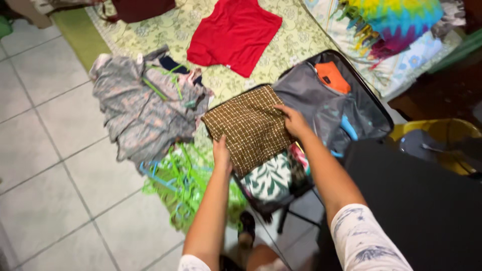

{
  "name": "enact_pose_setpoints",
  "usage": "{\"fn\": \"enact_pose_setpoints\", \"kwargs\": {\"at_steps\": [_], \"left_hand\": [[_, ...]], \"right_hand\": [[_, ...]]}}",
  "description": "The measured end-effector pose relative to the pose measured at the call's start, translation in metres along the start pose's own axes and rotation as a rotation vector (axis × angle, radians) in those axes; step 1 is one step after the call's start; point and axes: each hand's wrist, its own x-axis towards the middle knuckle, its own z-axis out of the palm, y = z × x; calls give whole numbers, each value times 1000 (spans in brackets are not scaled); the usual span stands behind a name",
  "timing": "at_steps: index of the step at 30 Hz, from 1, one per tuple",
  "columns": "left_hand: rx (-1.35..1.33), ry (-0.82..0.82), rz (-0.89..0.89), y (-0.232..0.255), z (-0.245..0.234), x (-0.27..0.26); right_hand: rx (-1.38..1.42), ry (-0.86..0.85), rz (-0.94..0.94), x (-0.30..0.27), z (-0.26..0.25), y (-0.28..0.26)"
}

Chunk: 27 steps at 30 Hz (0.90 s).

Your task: The person folds several garments by hand and places them into an open suitcase. Items include a brown patterned cloth, a dark patterned shirt, a red and white patterned cloth, a dark blue shirt, a beige shirt, and a white shirt. The person uses a black folding board to assist with folding.

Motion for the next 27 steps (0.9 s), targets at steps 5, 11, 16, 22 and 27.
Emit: {"fn": "enact_pose_setpoints", "kwargs": {"at_steps": [5, 11, 16, 22, 27], "left_hand": [[436, 107, -19, -58, -19, 74], [1373, 234, 617, -63, -5, 55], [1779, -198, 628, -10, 9, 95], [2030, -388, 170, -15, -2, 123], [2181, -330, 243, -34, -28, 167]], "right_hand": [[-322, 0, 209, 31, 71, 72], [-571, 89, 41, 44, 131, 90], [-583, -102, 114, 81, 155, 56], [-627, -417, 305, 106, 178, 37], [-556, -454, 462, 121, 192, 48]]}}
